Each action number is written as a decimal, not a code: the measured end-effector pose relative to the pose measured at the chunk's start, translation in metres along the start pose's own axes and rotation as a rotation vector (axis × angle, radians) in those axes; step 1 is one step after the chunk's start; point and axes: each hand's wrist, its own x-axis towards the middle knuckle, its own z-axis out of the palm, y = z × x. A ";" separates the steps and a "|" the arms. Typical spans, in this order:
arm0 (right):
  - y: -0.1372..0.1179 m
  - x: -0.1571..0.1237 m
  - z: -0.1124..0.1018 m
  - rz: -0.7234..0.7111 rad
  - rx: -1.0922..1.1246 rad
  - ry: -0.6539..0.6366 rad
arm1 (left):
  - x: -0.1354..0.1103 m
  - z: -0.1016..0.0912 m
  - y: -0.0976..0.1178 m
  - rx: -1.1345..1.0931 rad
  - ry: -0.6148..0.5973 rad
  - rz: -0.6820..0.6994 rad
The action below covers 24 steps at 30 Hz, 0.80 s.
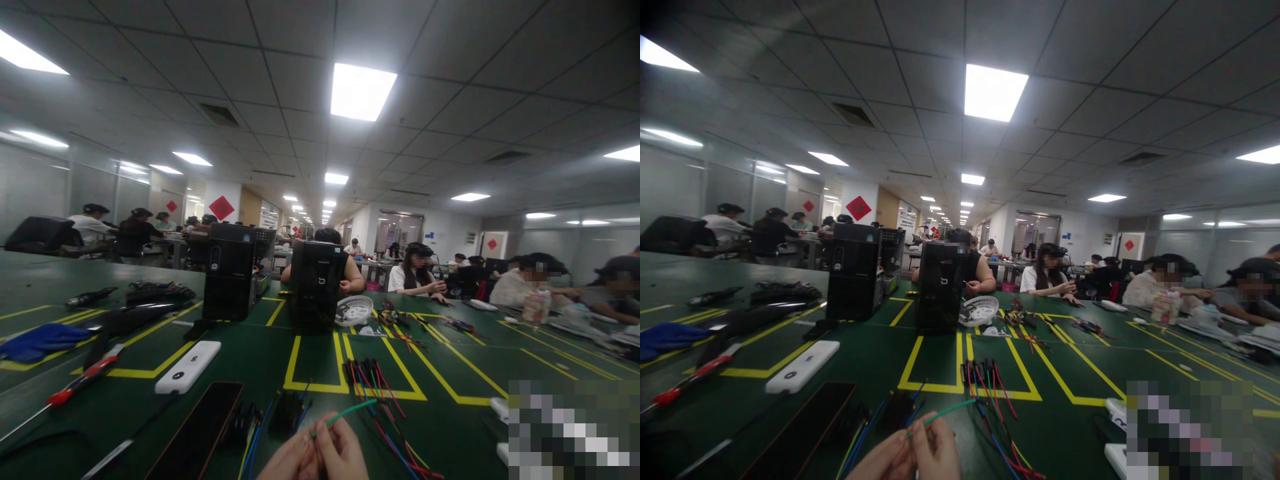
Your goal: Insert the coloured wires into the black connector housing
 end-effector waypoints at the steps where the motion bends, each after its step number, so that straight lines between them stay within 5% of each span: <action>1: -0.002 -0.001 0.001 0.000 -0.002 0.010 | 0.000 0.001 0.000 -0.013 0.010 -0.011; 9: -0.025 0.010 -0.006 0.077 -0.015 -0.070 | 0.007 -0.003 -0.001 0.007 0.053 -0.046; 17: -0.027 0.035 -0.051 0.028 -0.446 -0.103 | -0.005 -0.021 0.025 0.656 0.240 0.156; 21: -0.031 0.026 -0.049 -0.144 -0.706 -0.217 | -0.010 -0.014 0.032 0.843 0.238 0.112; 24: -0.036 0.019 -0.041 -0.241 -0.864 -0.376 | -0.014 -0.008 0.033 1.081 0.172 0.204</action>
